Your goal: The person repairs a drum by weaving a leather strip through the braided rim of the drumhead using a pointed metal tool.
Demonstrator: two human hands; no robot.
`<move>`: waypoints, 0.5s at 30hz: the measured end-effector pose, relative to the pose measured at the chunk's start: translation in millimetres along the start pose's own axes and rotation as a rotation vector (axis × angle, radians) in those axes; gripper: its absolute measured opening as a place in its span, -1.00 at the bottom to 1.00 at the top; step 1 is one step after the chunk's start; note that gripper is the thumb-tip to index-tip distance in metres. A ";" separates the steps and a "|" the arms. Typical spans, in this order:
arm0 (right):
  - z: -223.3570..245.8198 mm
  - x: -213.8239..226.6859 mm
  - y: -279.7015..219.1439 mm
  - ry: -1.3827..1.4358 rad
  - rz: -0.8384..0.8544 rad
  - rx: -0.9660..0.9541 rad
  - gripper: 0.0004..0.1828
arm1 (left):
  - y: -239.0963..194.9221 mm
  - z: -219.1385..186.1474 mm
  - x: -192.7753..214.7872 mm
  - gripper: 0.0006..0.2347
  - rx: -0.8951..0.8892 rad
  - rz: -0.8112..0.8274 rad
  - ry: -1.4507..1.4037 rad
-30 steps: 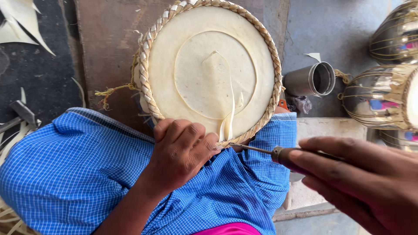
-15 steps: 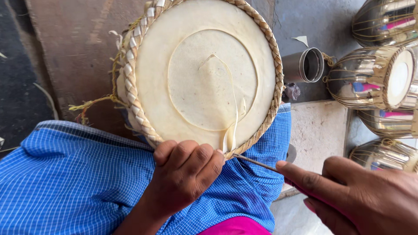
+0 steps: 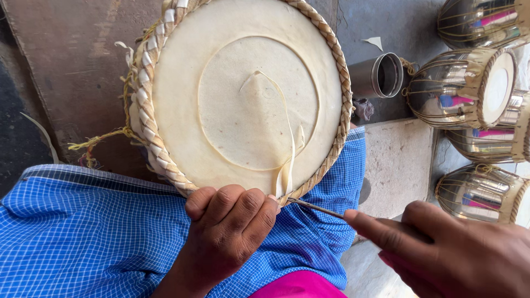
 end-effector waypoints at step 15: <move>-19.4 -19.6 11.0 0.257 -0.011 -0.055 -0.26 | 3.6 1.4 2.5 -0.86 -0.019 0.015 0.061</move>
Point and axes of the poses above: each hand's wrist, its own y-axis towards the middle knuckle, its own x-axis out of the back of the hand, z = x × y, the point moved 8 cm from there along y, towards the middle knuckle, and after that the axes turned 6 degrees about -z, right-handed, at the moved point
